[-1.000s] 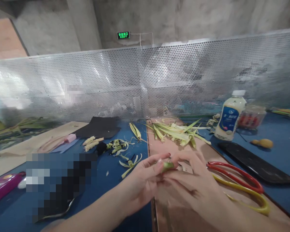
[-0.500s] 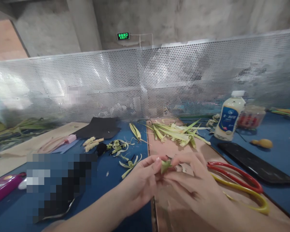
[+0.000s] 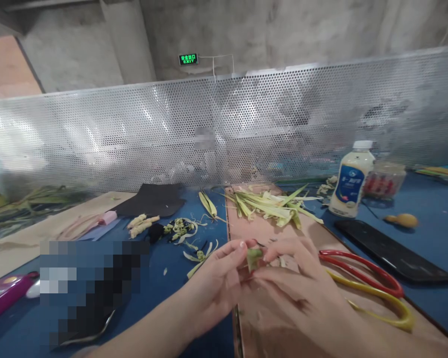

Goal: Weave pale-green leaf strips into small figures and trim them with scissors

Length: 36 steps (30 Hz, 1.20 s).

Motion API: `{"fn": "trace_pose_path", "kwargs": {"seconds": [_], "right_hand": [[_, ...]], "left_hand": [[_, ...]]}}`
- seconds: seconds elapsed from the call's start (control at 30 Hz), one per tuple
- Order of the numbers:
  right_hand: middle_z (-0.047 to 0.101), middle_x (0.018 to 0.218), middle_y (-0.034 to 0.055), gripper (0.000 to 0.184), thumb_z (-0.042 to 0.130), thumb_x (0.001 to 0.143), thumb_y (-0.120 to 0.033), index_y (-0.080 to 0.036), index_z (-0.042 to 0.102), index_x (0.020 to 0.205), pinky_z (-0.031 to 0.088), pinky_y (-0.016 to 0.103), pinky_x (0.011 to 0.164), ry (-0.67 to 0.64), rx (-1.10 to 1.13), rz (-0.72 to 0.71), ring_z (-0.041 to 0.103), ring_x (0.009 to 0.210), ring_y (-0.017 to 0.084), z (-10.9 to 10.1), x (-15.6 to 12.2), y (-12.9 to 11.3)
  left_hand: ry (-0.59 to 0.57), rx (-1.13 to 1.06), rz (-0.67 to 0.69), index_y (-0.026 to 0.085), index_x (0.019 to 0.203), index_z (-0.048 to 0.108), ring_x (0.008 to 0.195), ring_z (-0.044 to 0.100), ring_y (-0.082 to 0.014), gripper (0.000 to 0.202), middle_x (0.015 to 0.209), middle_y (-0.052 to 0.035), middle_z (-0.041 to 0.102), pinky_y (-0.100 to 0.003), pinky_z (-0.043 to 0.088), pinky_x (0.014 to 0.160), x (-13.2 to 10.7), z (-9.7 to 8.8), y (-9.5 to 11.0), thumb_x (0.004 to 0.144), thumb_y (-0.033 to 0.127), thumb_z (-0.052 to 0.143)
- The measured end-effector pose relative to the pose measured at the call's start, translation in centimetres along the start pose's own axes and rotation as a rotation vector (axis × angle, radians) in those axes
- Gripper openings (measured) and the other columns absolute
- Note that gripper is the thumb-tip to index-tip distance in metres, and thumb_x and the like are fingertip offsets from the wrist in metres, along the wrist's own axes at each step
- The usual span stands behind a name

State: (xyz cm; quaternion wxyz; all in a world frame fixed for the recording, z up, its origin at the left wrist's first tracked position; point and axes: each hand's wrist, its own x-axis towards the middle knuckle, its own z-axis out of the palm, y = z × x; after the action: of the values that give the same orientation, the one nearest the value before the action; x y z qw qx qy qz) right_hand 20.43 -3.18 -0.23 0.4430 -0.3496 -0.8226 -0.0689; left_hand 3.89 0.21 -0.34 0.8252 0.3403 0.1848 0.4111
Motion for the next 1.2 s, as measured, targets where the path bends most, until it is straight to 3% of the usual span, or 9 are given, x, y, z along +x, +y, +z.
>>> {"fn": "trace_pose_path", "kwargs": {"seconds": [0.3, 0.47, 0.67, 0.9, 1.2], "right_hand": [[0.056, 0.088, 0.0015, 0.016, 0.052, 0.083, -0.022, -0.029, 0.066, 0.081, 0.045, 0.033, 0.071, 0.034, -0.029, 0.018, 0.05, 0.081, 0.018, 0.6, -0.1, -0.2], [0.056, 0.087, 0.0017, 0.022, 0.048, 0.083, -0.016, -0.029, 0.065, 0.082, 0.045, 0.033, 0.068, 0.013, -0.041, 0.0, 0.05, 0.08, 0.018, 0.1, -0.1, -0.1], [0.053, 0.084, 0.0014, 0.018, 0.047, 0.083, -0.021, -0.03, 0.062, 0.085, 0.044, 0.028, 0.06, 0.095, -0.032, -0.042, 0.051, 0.073, 0.016, 0.1, 0.0, 0.8], [0.045, 0.093, 0.0033, 0.015, 0.05, 0.083, -0.014, -0.025, 0.056, 0.091, 0.04, 0.03, 0.073, 0.112, -0.084, -0.044, 0.047, 0.087, 0.017, -0.6, 0.5, 0.7], [0.046, 0.089, 0.0025, 0.014, 0.05, 0.082, -0.015, -0.025, 0.057, 0.089, 0.039, 0.033, 0.07, 0.158, -0.077, -0.034, 0.045, 0.084, 0.018, -0.6, 0.7, 0.9]], "left_hand": [[-0.003, -0.003, 0.025, 0.018, 0.084, 0.065, 0.072, 0.063, -0.0122, 0.01, 0.081, -0.0046, 0.069, -0.025, 0.044, 0.068, 0.2, 0.0, -0.1, 0.074, 0.021, 0.066], [0.015, 0.052, 0.043, 0.015, 0.077, 0.065, 0.068, 0.061, -0.0104, 0.007, 0.077, -0.0042, 0.069, -0.023, 0.043, 0.068, 0.2, 0.1, 0.2, 0.073, 0.02, 0.067], [-0.002, 0.111, 0.043, 0.015, 0.077, 0.064, 0.076, 0.062, -0.0135, 0.005, 0.08, -0.0047, 0.068, -0.03, 0.044, 0.077, 0.3, -0.2, 0.4, 0.075, 0.02, 0.065], [-0.038, 0.211, 0.02, 0.012, 0.078, 0.066, 0.076, 0.064, -0.0149, 0.008, 0.076, -0.006, 0.069, -0.03, 0.044, 0.077, 0.3, -0.2, 0.8, 0.077, 0.018, 0.063], [-0.065, 0.272, 0.019, 0.013, 0.083, 0.064, 0.08, 0.063, -0.0154, 0.011, 0.085, -0.0067, 0.068, -0.033, 0.044, 0.082, 0.0, 0.0, 1.1, 0.073, 0.017, 0.067]]}}
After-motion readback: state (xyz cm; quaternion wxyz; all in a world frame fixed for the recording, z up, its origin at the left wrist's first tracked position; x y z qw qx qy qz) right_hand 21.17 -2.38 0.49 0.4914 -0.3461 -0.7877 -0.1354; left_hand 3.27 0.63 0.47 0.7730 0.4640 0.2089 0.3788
